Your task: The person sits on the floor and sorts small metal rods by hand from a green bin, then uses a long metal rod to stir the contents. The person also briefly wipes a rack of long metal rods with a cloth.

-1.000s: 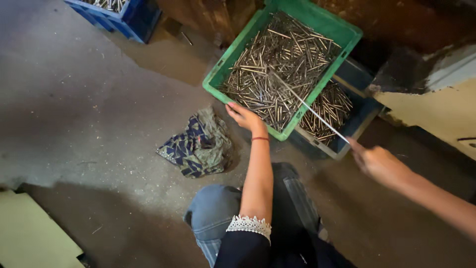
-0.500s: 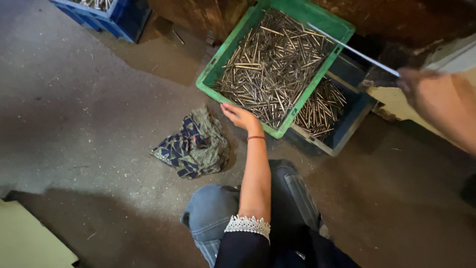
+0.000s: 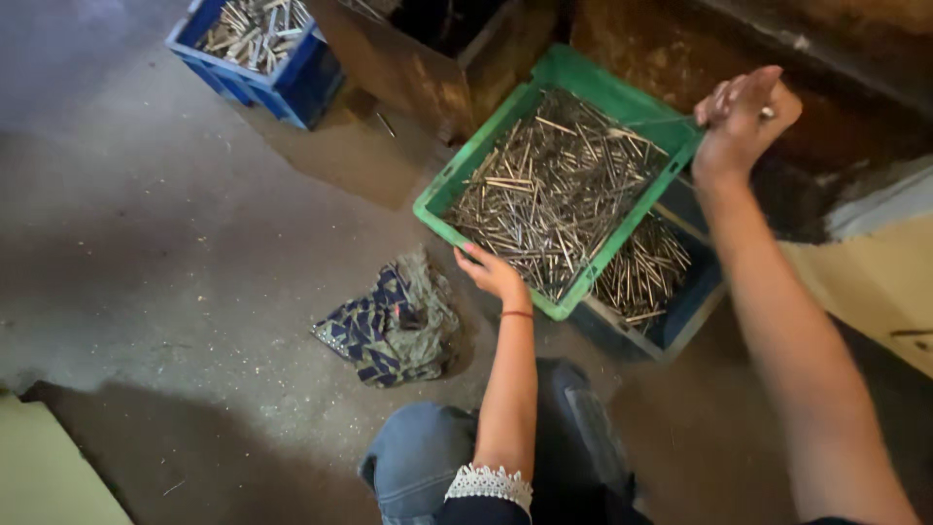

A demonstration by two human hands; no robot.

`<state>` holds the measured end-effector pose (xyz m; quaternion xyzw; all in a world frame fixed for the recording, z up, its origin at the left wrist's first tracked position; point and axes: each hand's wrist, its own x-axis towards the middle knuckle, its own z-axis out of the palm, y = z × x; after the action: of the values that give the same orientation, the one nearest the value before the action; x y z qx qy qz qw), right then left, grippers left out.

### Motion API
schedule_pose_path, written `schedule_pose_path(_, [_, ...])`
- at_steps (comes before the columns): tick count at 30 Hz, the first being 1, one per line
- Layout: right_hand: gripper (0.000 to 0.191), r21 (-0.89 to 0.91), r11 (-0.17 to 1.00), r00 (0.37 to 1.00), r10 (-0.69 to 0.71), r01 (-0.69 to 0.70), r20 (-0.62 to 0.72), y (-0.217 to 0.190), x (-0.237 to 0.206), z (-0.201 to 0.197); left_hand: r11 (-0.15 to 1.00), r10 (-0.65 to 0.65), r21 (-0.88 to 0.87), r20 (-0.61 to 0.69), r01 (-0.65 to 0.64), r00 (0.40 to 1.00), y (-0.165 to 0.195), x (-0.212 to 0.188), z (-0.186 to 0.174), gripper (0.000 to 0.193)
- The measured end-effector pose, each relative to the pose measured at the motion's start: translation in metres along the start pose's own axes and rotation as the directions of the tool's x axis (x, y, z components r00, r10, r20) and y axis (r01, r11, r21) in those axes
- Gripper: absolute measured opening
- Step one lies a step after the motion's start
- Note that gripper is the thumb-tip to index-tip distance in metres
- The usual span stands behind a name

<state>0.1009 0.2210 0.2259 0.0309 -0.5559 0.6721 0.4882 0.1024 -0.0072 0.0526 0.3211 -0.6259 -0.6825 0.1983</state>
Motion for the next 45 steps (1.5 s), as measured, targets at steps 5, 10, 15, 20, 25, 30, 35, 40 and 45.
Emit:
schedule_pose_path(5, [0.059, 0.103, 0.982, 0.979, -0.142, 0.158, -0.147, 0.003, 0.015, 0.039, 1.0, 0.011, 0.006, -0.004, -0.011, 1.0, -0.004, 0.001, 0.0, 0.066])
schedule_pose_path(10, [0.057, -0.183, 0.964, 0.98, -0.181, 0.195, 0.088, 0.019, -0.01, 0.054, 1.0, 0.011, -0.02, 0.019, -0.011, 1.0, -0.009, 0.001, 0.0, 0.065])
schedule_pose_path(15, [0.053, -0.077, 0.985, 0.988, -0.153, 0.153, 0.011, 0.025, -0.026, 0.036, 1.0, -0.005, -0.018, 0.013, 0.005, 1.0, -0.012, 0.003, 0.0, 0.064])
schedule_pose_path(20, [0.054, 0.01, 0.989, 0.989, -0.148, 0.149, -0.012, 0.016, -0.062, 0.0, 0.999, -0.022, 0.026, 0.023, 0.022, 0.999, -0.016, 0.006, -0.001, 0.065])
schedule_pose_path(25, [0.052, 0.042, 0.975, 0.974, -0.218, 0.22, -0.055, 0.009, -0.119, -0.034, 0.999, -0.035, 0.003, 0.045, 0.035, 0.998, -0.02, 0.006, -0.001, 0.066])
schedule_pose_path(30, [0.055, -0.17, 0.956, 0.966, -0.252, 0.238, -0.06, -0.011, -0.166, -0.063, 0.998, -0.06, 0.018, 0.03, 0.06, 0.998, -0.023, 0.008, 0.0, 0.065])
schedule_pose_path(35, [0.058, -0.22, 0.952, 0.957, -0.25, 0.214, -0.15, -0.047, -0.175, -0.097, 0.997, -0.02, -0.076, 0.036, 0.023, 0.999, -0.027, 0.007, -0.002, 0.065])
schedule_pose_path(40, [0.056, 0.019, 0.992, 0.953, -0.114, 0.124, -0.282, -0.035, -0.134, -0.105, 0.998, -0.037, -0.048, 0.022, 0.038, 0.999, -0.019, 0.005, -0.002, 0.065])
schedule_pose_path(45, [0.048, 0.05, 0.961, 0.908, -0.24, 0.273, -0.343, -0.009, -0.085, -0.075, 0.994, -0.094, 0.058, 0.03, 0.092, 0.995, -0.009, 0.003, -0.002, 0.065])
